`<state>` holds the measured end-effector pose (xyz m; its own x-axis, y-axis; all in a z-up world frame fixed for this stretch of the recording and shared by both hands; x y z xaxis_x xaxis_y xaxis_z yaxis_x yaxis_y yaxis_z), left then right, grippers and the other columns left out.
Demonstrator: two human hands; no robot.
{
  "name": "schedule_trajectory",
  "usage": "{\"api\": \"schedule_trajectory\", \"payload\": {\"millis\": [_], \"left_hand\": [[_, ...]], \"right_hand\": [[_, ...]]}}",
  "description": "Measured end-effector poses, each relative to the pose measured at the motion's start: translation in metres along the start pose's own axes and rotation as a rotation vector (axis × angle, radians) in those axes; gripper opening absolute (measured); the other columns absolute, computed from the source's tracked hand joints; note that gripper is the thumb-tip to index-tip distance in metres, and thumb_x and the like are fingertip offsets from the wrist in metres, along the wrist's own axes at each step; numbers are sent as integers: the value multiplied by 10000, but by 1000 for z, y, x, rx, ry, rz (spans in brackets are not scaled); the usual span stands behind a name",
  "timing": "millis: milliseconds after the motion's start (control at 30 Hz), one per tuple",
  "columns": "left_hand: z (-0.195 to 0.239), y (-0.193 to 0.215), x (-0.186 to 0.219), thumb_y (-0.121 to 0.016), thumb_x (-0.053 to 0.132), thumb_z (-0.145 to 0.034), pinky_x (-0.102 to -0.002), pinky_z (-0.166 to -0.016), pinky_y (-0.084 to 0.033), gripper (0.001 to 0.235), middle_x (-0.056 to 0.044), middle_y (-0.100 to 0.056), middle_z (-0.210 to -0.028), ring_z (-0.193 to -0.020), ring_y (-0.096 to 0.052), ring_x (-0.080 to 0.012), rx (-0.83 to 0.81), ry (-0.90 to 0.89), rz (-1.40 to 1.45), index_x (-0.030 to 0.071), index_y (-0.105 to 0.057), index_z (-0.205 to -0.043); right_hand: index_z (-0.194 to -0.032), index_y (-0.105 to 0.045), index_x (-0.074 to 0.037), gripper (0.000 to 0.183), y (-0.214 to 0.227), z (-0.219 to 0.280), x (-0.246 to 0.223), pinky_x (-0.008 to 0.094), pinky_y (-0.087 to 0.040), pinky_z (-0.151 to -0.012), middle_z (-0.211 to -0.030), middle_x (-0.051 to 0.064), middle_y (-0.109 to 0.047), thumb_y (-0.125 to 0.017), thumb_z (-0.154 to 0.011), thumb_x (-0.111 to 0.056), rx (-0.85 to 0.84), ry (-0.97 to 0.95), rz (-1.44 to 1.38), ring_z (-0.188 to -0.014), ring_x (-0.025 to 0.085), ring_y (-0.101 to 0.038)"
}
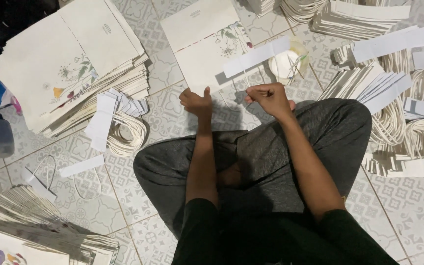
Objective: The person sits on the floor and assembles paper bags by applying glue to a paper strip and attaching it to the bag body. They then insert a white rope handle into the glued area and press it down to secure it. The person repeats this process for multiple bags, stacking the finished ones aside.
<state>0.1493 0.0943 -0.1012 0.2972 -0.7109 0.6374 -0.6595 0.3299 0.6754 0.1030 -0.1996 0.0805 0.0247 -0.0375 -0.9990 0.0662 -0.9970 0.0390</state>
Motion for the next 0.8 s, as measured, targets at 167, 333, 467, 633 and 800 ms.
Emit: {"api": "schedule_trajectory", "payload": {"millis": [167,333,467,633,800], "left_hand": [[-24,3,-12,-801,503,-801,-509,-771,-535,560,-91,-627,-980,-942,-658,-334,-204,133,-77,105,-615,-1149],[-48,72,21,-595,212,-1008,-461,-840,-579,193,-187,-734,-1078,-973,-745,-354,-355,242,271,126,-509,-1157],[-70,156,107,-448,87,-1038,-333,-605,-529,145,-102,-660,-581,-542,-706,-241,-253,-17,423,171,-366,-954],[-81,234,197,-406,-83,-1001,-560,-833,-599,107,-318,-589,-1349,-1100,-671,-488,-121,-331,351,1,-466,-1027],[-73,227,224,-649,-115,-862,-298,-553,-497,652,-54,-794,-982,-609,-588,-134,29,-639,161,48,-504,-1476]], "right_hand": [[-1043,-793,-15,144,2,-1,-11,283,-583,-674,-825,180,-759,-680,-964,26,-8,18,0,-756,140,-711],[-1042,-797,-26,152,6,0,-14,303,-576,-658,-845,192,-759,-682,-958,28,34,-7,8,-757,155,-699],[-1042,-799,-37,149,13,-1,-13,266,-582,-667,-830,167,-762,-697,-948,16,84,-22,11,-742,145,-713],[-1048,-795,-37,138,21,-2,-25,259,-594,-670,-828,167,-764,-706,-952,5,115,-13,17,-736,155,-737],[-1073,-764,56,199,30,-1,-27,202,-597,-694,-836,133,-776,-750,-951,-101,195,-81,-60,-721,145,-743]]}}
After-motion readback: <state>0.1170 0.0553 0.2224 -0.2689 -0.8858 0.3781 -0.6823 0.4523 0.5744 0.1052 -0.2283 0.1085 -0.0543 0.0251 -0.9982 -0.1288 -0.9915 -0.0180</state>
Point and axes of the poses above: each hand's wrist, its own z-axis away from the middle knuckle, its own y-axis out of the back of the hand, x = y × z, the point moved 10 cm from there along -z, towards the middle knuckle
